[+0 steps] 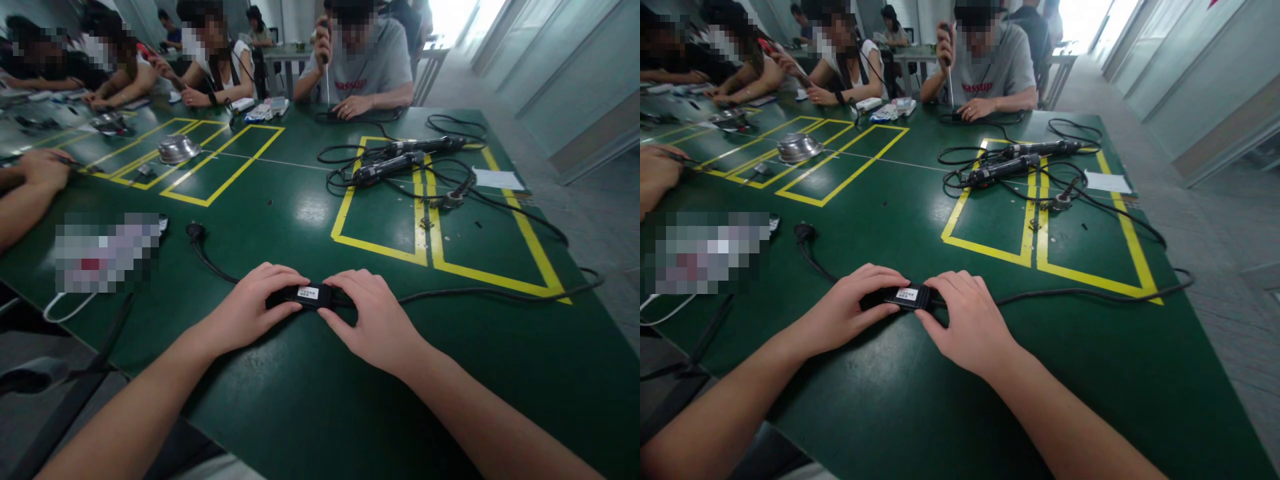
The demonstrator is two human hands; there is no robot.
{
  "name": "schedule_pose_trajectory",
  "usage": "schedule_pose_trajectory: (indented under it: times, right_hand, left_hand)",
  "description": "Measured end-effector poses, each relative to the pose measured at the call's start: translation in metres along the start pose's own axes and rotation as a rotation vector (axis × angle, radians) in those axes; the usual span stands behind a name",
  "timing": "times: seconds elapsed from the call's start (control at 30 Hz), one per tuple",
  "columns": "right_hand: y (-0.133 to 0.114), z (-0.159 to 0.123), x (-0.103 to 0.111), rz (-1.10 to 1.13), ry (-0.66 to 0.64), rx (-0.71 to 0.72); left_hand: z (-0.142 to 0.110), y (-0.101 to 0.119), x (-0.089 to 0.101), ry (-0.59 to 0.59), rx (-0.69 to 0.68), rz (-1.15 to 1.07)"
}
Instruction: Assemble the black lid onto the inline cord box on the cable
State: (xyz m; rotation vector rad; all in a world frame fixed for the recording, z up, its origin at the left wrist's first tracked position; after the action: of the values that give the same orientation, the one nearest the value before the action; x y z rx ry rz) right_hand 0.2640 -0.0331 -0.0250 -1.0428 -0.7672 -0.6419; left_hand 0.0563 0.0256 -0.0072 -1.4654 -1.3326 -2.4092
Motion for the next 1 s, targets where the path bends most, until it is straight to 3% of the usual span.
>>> schedule_pose_trajectory:
  times: [0.2,0.27,0.37,0.53,0.67,1.0]
  right_hand:
    - [0.004,-0.002,0.002,0.023,0.055,-0.049]
    - [0.003,-0.002,0.002,-0.001,0.038,-0.024]
    - [0.001,-0.001,0.001,-0.026,0.015,0.017]
    - [0.001,0.000,0.001,-0.007,0.019,0.025]
    - [0.001,-0.002,0.000,-0.002,0.030,0.041]
    - [0.002,-0.004,-0.001,0.030,0.068,0.056]
  left_hand:
    - [-0.001,-0.018,0.009,0.226,0.171,0.036]
    - [-0.001,-0.023,0.009,0.245,0.227,0.056]
    - [0.000,-0.024,0.008,0.220,0.231,0.061]
    - [-0.001,-0.009,0.012,0.226,0.062,0.165]
    - [-0.001,0.001,0.007,0.059,-0.022,0.164]
    - [-0.004,0.000,0.003,0.007,0.005,0.179]
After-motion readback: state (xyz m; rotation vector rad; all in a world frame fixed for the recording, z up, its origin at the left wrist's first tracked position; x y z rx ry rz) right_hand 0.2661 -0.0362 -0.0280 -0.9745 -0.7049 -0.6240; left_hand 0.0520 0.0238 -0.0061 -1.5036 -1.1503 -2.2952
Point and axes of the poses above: each hand's wrist, its own z-axis towards the middle knuckle, its own x-axis out of the back of the hand, y = z × x, the point moved 5 cm from there along z, towards the middle knuckle, and after that the axes turned 2 degrees about -z, right-handed, at the moved point
